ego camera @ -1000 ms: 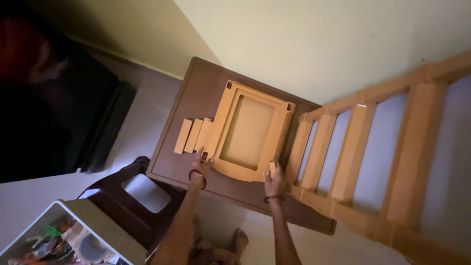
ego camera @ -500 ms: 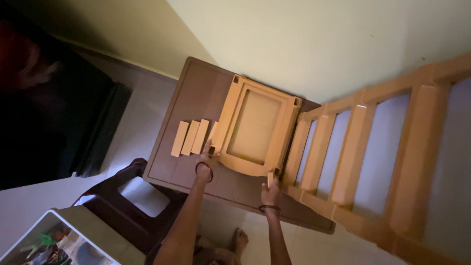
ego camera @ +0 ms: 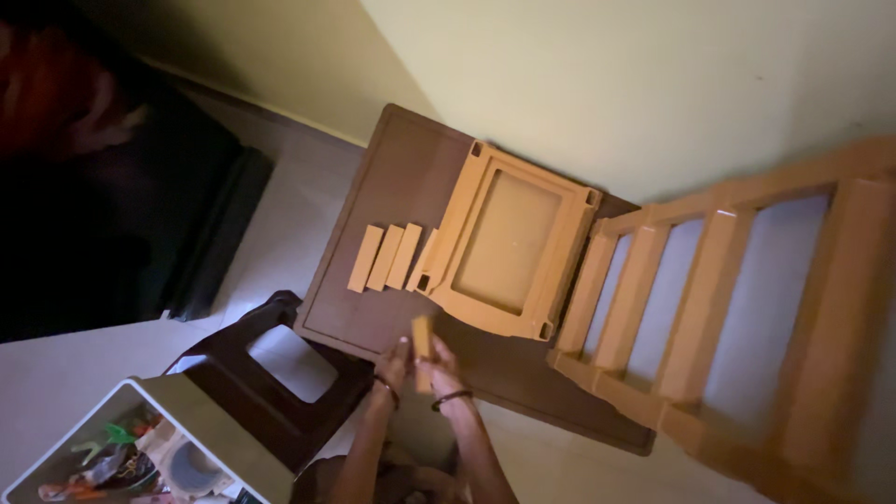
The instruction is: The person disassembles a stackable plastic drawer unit by removing the top lid, side rails, and drawer bins one by one. Each component is placed on a nearby table. The person continues removing rails and bins until the unit is fully taken apart.
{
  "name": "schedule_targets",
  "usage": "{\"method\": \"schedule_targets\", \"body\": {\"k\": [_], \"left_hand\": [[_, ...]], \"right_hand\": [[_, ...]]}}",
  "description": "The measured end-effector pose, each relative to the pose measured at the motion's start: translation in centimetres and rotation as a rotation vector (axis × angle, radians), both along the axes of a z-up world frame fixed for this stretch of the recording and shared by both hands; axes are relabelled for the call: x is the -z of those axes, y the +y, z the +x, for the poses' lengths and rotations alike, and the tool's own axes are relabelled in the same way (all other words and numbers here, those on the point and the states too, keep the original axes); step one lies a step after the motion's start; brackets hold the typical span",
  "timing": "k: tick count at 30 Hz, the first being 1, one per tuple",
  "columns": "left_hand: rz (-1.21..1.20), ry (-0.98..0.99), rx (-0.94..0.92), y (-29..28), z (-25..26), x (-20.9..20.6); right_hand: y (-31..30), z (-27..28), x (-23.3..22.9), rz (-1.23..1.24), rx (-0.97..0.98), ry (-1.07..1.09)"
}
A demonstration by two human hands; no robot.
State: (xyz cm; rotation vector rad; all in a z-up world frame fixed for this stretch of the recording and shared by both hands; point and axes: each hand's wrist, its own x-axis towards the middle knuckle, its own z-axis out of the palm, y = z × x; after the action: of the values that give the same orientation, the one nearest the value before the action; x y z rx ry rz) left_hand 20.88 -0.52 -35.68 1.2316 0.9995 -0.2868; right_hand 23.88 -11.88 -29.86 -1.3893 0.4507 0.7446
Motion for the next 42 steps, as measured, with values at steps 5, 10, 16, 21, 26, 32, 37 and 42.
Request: {"method": "schedule_targets", "body": {"k": [5, 10, 16, 21, 26, 32, 37, 42], "left_hand": [[-0.297, 0.101, -0.174, 3.0, 1.3, 0.8], [-0.060, -0.177, 0.082, 5.9, 4.9, 1.7], [0.122, -0.211, 0.002, 7.6, 11.5, 2.1], [0.331, -0.463, 0.054, 7.6, 12.0, 1.2], [0.409, -0.539, -0.011, 7.4, 9.9, -0.9], [0.108, -0.261, -0.043, 4.4, 2.5, -6.2], [-0.183, -0.172, -0.073, -0.5, -1.9, -12.8], [-0.628, 0.008, -0.073, -6.6, -5.0, -20.3]], "right_hand": [[4.8, 1.1, 1.2, -0.045, 0.114, -0.074], [7.8, 4.2, 0.6, 0.155, 0.244, -0.150], [8.0, 5.4, 1.5, 0.114, 0.027, -0.344], [4.5, 2.7, 0.9, 0.030, -0.097, -0.161], [1.8, -2.3, -2.8, 0.048, -0.087, -0.005], [-0.8, -6.9, -8.5, -0.062, -0.107, 0.141], [-3.4, -9.0, -13.3, -0.003, -0.024, 0.158], [-6.9, -9.5, -19.0, -0.109, -0.001, -0.113]]}}
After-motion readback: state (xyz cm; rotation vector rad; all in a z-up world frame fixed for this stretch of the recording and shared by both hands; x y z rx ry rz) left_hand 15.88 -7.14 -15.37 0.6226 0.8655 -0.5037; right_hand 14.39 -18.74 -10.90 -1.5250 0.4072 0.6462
